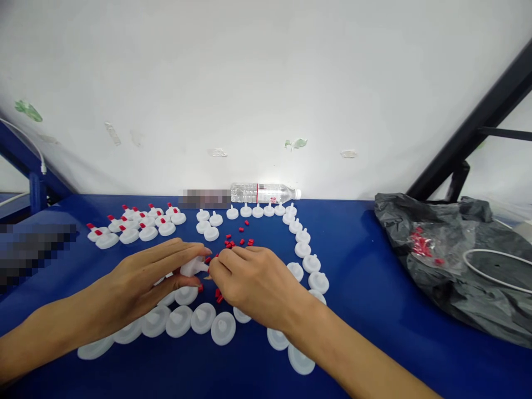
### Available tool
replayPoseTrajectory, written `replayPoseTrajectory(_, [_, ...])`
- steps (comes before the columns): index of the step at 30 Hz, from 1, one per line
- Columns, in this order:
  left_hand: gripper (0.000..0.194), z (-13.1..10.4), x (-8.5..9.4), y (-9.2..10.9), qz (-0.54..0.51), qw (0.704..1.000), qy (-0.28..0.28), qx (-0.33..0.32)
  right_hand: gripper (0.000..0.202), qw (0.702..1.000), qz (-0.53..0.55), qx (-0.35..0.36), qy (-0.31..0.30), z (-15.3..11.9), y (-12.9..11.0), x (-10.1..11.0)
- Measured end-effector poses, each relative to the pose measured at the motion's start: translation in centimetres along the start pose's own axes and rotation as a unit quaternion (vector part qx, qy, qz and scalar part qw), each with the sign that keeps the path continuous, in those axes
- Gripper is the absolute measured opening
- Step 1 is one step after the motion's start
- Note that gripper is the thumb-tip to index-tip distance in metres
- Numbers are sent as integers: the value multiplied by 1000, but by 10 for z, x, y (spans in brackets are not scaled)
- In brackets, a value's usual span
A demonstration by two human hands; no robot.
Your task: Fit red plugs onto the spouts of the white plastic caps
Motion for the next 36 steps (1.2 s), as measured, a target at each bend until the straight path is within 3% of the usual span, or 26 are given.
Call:
replayPoseTrajectory(7, [31,1,4,2,-13,999,-17,43,28,999,-24,23,-3,3,0,2])
replayPoseTrajectory(16, [40,0,-2,4,-5,1000,-30,-2,31,997,50,24,-52,-7,6,-4])
replayPoseTrajectory(22, [40,-1,0,5,24,999,-6,-25,37,994,105,-2,-41,-8,10,-4])
replayPoseTrajectory(27, [30,5,5,4,58,998,20,-23,33,992,123,-33,-14,-2,11,-3])
replayPoseTrajectory(32, [25,12,11,7,73,994,78,-11,32,997,65,-37,36,9,11,3])
replayPoseTrajectory(36, [19,11,15,-9,135,985,107,25,31,996,45,-65,27,5,18,5])
Point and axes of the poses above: each hand's wrist, its own z-axis towards the middle knuckle, its own x-axis out of the back of the hand, y = z × x, the point moved 2 cm from there along z, towards the middle knuckle, and after that the axes turned 13 degrees about y, right-handed, at the moved point
